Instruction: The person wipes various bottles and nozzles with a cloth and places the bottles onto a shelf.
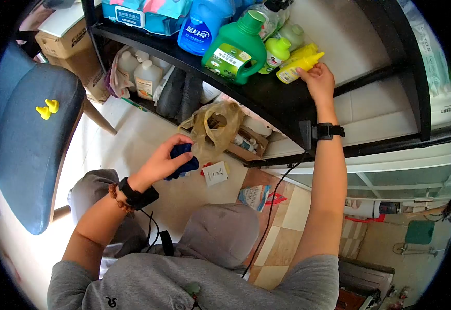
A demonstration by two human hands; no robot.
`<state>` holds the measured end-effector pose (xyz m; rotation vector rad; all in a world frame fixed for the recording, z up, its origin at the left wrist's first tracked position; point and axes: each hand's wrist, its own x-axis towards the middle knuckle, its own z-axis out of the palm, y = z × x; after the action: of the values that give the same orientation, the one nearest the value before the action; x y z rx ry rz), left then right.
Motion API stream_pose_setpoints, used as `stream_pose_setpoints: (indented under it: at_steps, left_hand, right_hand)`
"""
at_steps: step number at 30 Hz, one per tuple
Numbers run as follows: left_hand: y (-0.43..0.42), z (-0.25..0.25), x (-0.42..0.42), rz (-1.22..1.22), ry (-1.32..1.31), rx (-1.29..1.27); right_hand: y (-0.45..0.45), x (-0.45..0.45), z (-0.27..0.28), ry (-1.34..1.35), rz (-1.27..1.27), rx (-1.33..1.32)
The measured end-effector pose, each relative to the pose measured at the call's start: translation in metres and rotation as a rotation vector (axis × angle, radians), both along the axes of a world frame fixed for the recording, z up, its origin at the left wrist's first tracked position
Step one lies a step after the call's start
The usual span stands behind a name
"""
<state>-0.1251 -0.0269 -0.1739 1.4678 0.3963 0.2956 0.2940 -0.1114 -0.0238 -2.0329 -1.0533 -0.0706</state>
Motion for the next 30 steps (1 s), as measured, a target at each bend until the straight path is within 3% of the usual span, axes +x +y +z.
stream_pose_setpoints:
  at_steps: [7, 10, 16, 19, 20, 21, 22, 23, 24, 26, 28, 29, 30]
  left_hand:
    - [0.002, 0.006, -0.005, 0.01, 0.047, -0.186]
    - [0.002, 0.005, -0.004, 0.02, 0.029, -0.073]
    - [0.001, 0.008, -0.004, 0.016, 0.026, -0.136]
    - [0.003, -0.008, -0.004, 0.051, -0.06, 0.031]
    - [0.004, -0.008, -0.006, 0.011, -0.026, -0.026]
    - [0.002, -0.001, -0.007, -0.007, 0.018, -0.077]
    - [0.003, 0.006, -0.009, 0.0, 0.066, -0.126]
    - [0.003, -0.002, -0.009, 0.045, -0.07, -0.009]
    - [0.0, -0.009, -0.007, 0.077, -0.195, 0.116]
    - [-0.002, 0.0, -0.009, 0.078, -0.154, 0.064]
    - [-0.003, -0.01, -0.003, 0.022, -0.129, 0.069]
    - [0.0, 0.013, -0.008, -0.05, 0.014, -0.025]
    - [-0.003, 0.004, -0.006, -0.015, -0.03, -0.031]
  right_hand:
    - [0.003, 0.011, -0.009, -0.006, -0.056, -0.026]
    - [0.006, 0.012, -0.012, -0.052, -0.128, -0.047]
    - [0.01, 0.025, -0.023, -0.045, -0.174, -0.018]
    - [0.006, 0.019, -0.014, -0.189, -0.249, -0.143]
    - [0.0, 0.013, -0.004, -0.2, -0.231, -0.254]
    - [-0.001, -0.049, 0.022, -0.119, -0.222, -0.07]
    - [-0.006, -0.045, 0.024, -0.114, -0.204, 0.015]
    - [-0.002, -0.081, 0.043, -0.237, -0.199, 0.084]
    - [0.003, -0.107, 0.058, -0.218, -0.082, 0.19]
    - [0.027, -0.184, 0.079, -0.125, 0.181, 0.247]
    - [0.065, -0.273, 0.083, -0.132, 0.472, 0.164]
    - [0.087, -0.303, 0.076, -0.012, 0.639, 0.091]
    - [0.11, -0.33, 0.063, 0.161, 0.812, 0.05]
